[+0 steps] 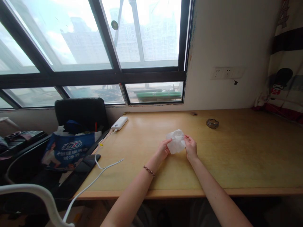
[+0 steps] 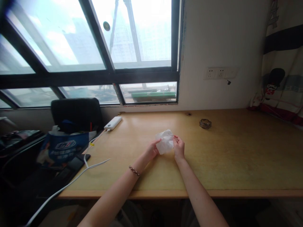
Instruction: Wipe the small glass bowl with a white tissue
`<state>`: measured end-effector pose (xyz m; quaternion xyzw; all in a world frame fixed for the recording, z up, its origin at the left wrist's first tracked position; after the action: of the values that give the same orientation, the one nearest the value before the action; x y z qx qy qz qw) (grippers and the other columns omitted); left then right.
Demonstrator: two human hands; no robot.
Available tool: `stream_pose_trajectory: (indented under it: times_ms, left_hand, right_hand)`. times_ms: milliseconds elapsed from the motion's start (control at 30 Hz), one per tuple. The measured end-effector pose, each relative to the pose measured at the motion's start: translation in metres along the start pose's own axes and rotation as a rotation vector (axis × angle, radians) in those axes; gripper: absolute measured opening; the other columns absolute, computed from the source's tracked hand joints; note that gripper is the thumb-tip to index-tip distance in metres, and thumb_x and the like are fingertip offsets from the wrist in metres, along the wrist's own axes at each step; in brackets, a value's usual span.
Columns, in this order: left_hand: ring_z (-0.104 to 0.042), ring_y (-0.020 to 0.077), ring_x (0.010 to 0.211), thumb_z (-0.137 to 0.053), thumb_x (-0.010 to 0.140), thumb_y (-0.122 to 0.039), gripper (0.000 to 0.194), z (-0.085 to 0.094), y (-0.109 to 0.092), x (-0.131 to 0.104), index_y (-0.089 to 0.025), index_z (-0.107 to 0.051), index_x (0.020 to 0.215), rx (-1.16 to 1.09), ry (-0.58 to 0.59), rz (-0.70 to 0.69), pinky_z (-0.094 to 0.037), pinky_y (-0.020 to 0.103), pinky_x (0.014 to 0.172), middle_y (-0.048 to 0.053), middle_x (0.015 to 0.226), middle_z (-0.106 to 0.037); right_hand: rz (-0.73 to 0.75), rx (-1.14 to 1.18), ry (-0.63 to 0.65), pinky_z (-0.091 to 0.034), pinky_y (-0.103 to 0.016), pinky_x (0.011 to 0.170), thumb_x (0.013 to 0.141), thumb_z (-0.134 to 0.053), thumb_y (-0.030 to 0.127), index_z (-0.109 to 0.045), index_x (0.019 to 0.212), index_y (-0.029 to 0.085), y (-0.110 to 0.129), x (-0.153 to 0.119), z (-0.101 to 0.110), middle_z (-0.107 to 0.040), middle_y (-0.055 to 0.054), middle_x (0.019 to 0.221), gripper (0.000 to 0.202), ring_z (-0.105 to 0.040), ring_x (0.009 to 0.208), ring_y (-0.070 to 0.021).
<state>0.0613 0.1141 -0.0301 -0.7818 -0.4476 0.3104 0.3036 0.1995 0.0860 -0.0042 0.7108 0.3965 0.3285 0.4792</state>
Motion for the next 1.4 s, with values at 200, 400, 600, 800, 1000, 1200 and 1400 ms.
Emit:
stream_pose_trajectory:
  times_ms: [200,400,600,800,1000,1200,1400]
  left_hand:
    - [-0.060,0.0180,0.064,-0.067,0.061,-0.033,0.031,0.013,-0.005,0.004,-0.009,-0.060,0.080,0.050,-0.112,-0.090,-0.046,0.029,0.065,0.010,0.076,-0.065]
    - [-0.059,0.0169,0.059,-0.061,0.063,-0.047,0.040,0.021,-0.006,0.007,-0.010,-0.061,0.077,0.182,-0.157,-0.144,-0.045,0.026,0.057,0.008,0.068,-0.064]
    - [-0.061,0.0188,0.064,-0.058,0.065,-0.049,0.042,0.004,-0.006,0.000,-0.011,-0.061,0.083,0.160,-0.061,-0.090,-0.047,0.029,0.059,0.010,0.074,-0.065]
    - [-0.061,0.0186,0.068,-0.069,0.059,-0.027,0.029,-0.005,-0.008,-0.005,-0.010,-0.061,0.082,0.155,0.039,-0.080,-0.048,0.030,0.064,0.011,0.079,-0.065]
    - [-0.061,0.0183,0.073,-0.067,0.061,-0.021,0.031,0.005,-0.018,-0.001,-0.013,-0.058,0.090,0.015,-0.050,-0.155,-0.048,0.032,0.068,0.009,0.086,-0.064]
    - [-0.059,0.0204,0.086,-0.068,0.059,-0.014,0.040,-0.014,-0.017,-0.010,-0.013,-0.056,0.097,0.004,0.095,-0.188,-0.045,0.034,0.080,0.010,0.098,-0.062]
    - [-0.061,0.0213,0.079,-0.070,0.058,-0.020,0.036,-0.006,-0.010,-0.007,-0.011,-0.059,0.091,0.087,0.030,-0.138,-0.047,0.036,0.076,0.012,0.094,-0.063]
  right_hand:
    - [-0.039,-0.111,0.106,-0.046,-0.025,0.049,0.059,-0.061,0.047,-0.042,0.113,0.017,0.002,-0.005,-0.011,-0.062,-0.008,0.093,0.065,-0.060,0.068,-0.0188]
    - [0.163,-0.354,-0.002,-0.046,-0.030,0.067,0.053,-0.066,0.037,-0.047,0.107,0.017,0.013,-0.004,-0.005,-0.062,-0.006,0.089,0.060,-0.059,0.076,-0.0194]
    - [0.200,-0.374,-0.096,-0.045,-0.029,0.067,0.059,-0.060,0.039,-0.052,0.098,0.016,0.021,-0.004,0.008,-0.062,-0.007,0.091,0.046,-0.058,0.076,-0.0191]
    - [0.159,-0.286,-0.168,-0.046,-0.030,0.065,0.064,-0.055,0.040,-0.052,0.099,0.014,0.015,0.002,0.021,-0.062,-0.009,0.087,0.044,-0.059,0.076,-0.0198]
    - [-0.083,0.098,-0.023,-0.050,-0.030,0.061,0.067,-0.055,0.045,-0.047,0.105,0.018,-0.002,0.004,0.008,-0.061,-0.007,0.094,0.047,-0.061,0.072,-0.0179]
    - [-0.228,0.120,0.314,-0.048,-0.030,0.064,0.060,-0.064,0.039,-0.059,0.090,0.015,-0.013,-0.014,-0.032,-0.064,-0.007,0.086,0.039,-0.060,0.075,-0.0186]
    - [-0.073,-0.033,0.188,-0.046,-0.030,0.060,0.059,-0.062,0.046,-0.064,0.080,0.011,-0.010,-0.005,-0.020,-0.066,-0.006,0.071,0.040,-0.059,0.065,-0.0185]
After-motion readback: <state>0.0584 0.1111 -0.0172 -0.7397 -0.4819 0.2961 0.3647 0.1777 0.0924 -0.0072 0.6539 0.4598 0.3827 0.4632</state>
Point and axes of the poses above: each hand's wrist, its own x-axis towards the middle knuckle, its own z-axis out of the back of the hand, y = z × x, the point moved 9 cm from there along x, towards the middle knuckle
